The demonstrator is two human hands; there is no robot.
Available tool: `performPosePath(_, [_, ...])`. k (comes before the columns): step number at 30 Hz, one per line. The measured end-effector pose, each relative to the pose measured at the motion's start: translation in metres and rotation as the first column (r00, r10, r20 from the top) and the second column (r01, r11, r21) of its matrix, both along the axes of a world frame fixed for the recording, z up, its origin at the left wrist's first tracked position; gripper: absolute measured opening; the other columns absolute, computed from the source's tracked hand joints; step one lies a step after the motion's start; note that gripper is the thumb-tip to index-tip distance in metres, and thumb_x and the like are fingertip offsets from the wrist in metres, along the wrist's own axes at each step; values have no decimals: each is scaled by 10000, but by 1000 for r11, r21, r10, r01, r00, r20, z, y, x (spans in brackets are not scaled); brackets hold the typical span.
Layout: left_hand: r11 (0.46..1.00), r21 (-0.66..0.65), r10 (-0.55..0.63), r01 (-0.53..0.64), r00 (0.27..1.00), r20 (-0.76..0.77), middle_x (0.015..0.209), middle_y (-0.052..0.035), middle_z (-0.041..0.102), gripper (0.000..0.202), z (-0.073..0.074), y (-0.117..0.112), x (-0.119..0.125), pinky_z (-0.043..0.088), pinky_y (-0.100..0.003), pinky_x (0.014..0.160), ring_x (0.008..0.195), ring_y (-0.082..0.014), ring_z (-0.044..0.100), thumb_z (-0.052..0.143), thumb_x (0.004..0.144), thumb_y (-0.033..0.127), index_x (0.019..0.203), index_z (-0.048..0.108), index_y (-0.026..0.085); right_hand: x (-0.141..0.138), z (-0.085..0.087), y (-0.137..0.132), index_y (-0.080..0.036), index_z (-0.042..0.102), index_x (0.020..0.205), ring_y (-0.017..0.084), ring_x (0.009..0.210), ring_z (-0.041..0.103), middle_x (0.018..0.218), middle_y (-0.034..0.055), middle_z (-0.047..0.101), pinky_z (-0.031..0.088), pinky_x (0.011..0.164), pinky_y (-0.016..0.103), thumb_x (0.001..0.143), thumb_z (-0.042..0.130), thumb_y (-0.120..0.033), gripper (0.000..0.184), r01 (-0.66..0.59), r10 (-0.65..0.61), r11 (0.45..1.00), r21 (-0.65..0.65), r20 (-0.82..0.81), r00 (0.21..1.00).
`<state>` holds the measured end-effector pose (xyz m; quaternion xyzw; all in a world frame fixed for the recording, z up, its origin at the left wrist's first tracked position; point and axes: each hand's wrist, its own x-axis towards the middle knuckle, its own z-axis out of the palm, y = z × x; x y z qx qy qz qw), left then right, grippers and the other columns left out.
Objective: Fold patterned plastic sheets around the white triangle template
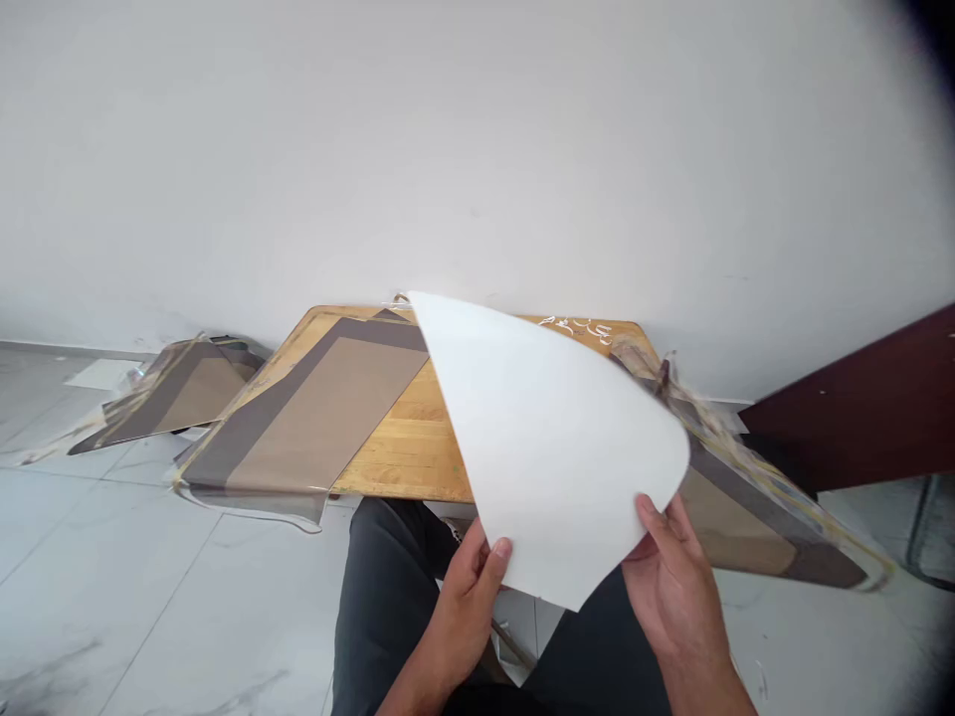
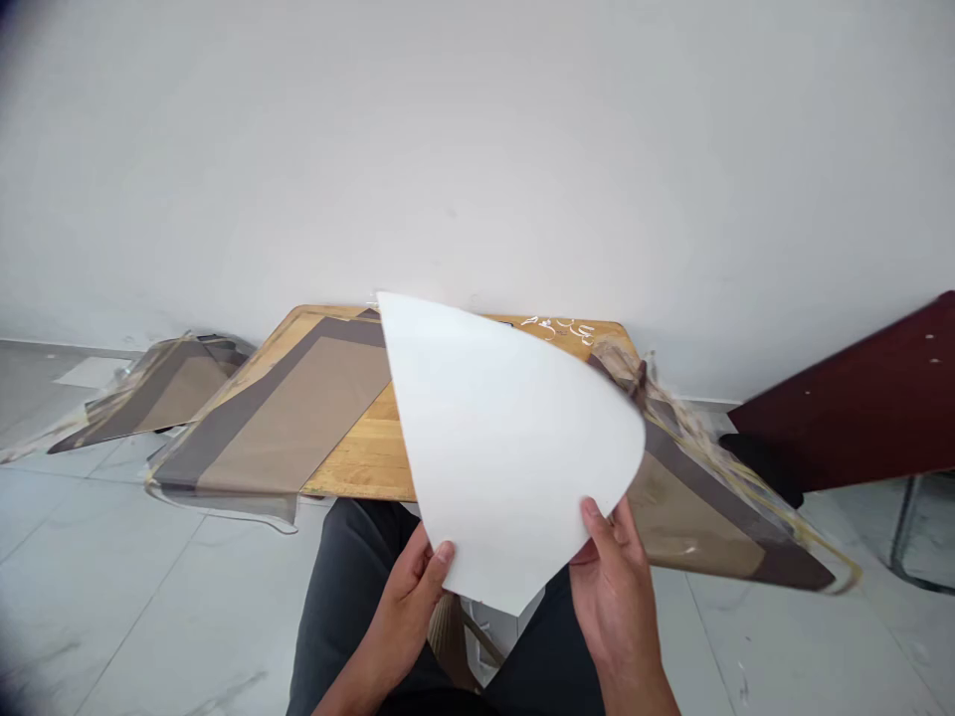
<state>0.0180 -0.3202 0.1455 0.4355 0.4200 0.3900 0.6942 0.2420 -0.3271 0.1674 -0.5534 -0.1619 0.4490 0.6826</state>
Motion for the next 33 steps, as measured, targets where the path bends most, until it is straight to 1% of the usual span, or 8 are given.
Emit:
performPosePath(5, [993, 64, -95, 95, 995, -3, 1491, -120, 671, 557, -4, 17, 25, 503, -441, 1149, 1339, -313, 639, 602, 1061, 528, 1534, 606, 235, 31, -20, 1, -366, 489, 1623, 311, 1460, 550, 1592, 52, 593, 527, 1167, 479, 886, 842, -472, 824, 91, -91, 996, 11, 59, 994])
performPosePath(9, [986, 13, -164, 164, 986, -9, 1350, -134, 746, 570, -31, 28, 60, 597, -377, 928, 1149, -295, 727, 624, 1027, 583, 1464, 662, 219, 80, -80, -9, -256, 496, 1620, 341, 1454, 547, 1557, 100, 614, 458, 1218, 533, 936, 723, -607, 802, 232, -213, 972, -28, 299, 930])
performPosePath(11, [994, -8, -111, 110, 993, -30, 1310, -141, 762, 621, -46, 34, 73, 606, -360, 841, 1074, -292, 745, 636, 998, 632, 1448, 669, 207, 107, -119, -18, -193, 519, 1602, 355, 1538, 437, 1615, 125, 552, 336, 1290, 574, 1009, 500, -710, 787, 360, -245, 930, -79, 597, 764])
performPosePath(14, [999, -40, 15, -17, 999, -47, 1340, -149, 752, 682, -62, 43, 72, 609, -349, 831, 1094, -301, 747, 688, 952, 658, 1458, 652, 202, 135, -170, -28, -128, 513, 1601, 404, 1625, 262, 1681, 178, 456, 114, 1324, 670, 1028, 348, -721, 842, 313, 92, 907, -281, 860, 503])
performPosePath(17, [992, -91, 86, -88, 996, -24, 1426, -155, 709, 694, -67, 44, 50, 616, -348, 883, 1187, -315, 726, 748, 924, 626, 1466, 641, 205, 143, -197, -27, -127, 492, 1617, 395, 1645, 218, 1731, 165, 378, 171, 1328, 627, 1027, 355, -680, 820, 223, 352, 867, -446, 864, 361])
performPosePath(21, [977, -138, 166, -163, 986, 11, 1400, -142, 726, 701, -59, 36, 18, 623, -347, 926, 1191, -304, 725, 816, 894, 562, 1477, 641, 213, 137, -204, -13, -160, 442, 1656, 350, 1664, 178, 1760, 104, 340, 220, 1341, 557, 1056, 380, -597, 744, 163, 433, 866, -473, 872, 228])
performPosePath(27, [936, -182, 305, -301, 952, -8, 1255, -94, 784, 736, -34, 28, -6, 635, -262, 733, 919, -218, 760, 890, 824, 542, 1450, 658, 232, 128, -200, 3, -210, 461, 1649, 331, 1654, 232, 1746, 76, 377, 255, 1342, 560, 1061, 489, -598, 706, -5, 470, 881, -473, 874, 120])
performPosePath(33, [889, -182, 425, -420, 905, -14, 1258, -86, 781, 782, -12, 30, -29, 657, -253, 777, 1038, -261, 763, 946, 749, 525, 1431, 682, 248, 118, -193, 15, -249, 476, 1631, 304, 1631, 310, 1724, 71, 420, 272, 1346, 558, 1032, 596, -593, 700, -251, 458, 851, -460, 886, -72])
